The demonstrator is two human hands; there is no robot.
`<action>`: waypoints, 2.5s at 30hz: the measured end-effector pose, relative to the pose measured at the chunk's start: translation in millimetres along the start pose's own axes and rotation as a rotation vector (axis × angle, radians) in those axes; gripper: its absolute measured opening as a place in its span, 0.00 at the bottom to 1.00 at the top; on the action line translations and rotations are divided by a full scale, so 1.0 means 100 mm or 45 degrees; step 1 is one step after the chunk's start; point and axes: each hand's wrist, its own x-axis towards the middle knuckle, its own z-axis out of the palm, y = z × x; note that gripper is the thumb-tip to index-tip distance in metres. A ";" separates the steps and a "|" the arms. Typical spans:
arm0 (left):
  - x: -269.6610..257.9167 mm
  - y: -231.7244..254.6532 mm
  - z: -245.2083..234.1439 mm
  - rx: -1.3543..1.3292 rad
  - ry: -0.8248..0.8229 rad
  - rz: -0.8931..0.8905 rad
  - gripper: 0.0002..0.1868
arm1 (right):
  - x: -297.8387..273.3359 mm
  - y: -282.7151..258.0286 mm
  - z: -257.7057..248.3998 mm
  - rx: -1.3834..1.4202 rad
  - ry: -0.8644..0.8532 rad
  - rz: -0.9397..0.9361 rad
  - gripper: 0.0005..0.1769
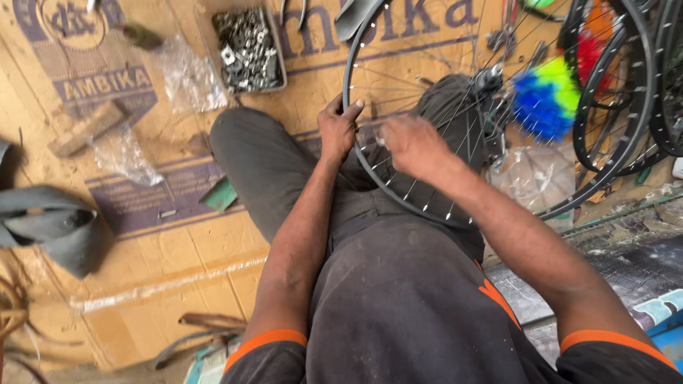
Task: The person sits on the floor and uses a spoke wrench to tighten the nipples on a bicycle wheel rim. They rotate the wheel to access different spokes and continue the adjustment process throughout the clip.
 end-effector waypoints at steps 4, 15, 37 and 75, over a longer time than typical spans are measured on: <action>0.05 -0.06 -0.02 0.111 0.007 0.120 0.19 | -0.07 0.00 0.06 -0.064 -0.003 0.043 0.11; 0.07 -0.18 -0.06 0.144 -0.002 0.126 0.16 | 0.22 -0.03 0.27 0.465 -0.280 0.352 0.10; 0.15 -0.73 -0.10 -0.021 0.000 0.023 0.20 | -0.20 0.02 0.00 -0.146 -0.158 -0.031 0.14; 0.11 -0.38 -0.04 -0.085 0.037 0.194 0.34 | 0.15 -0.25 0.34 -0.189 -0.481 0.274 0.13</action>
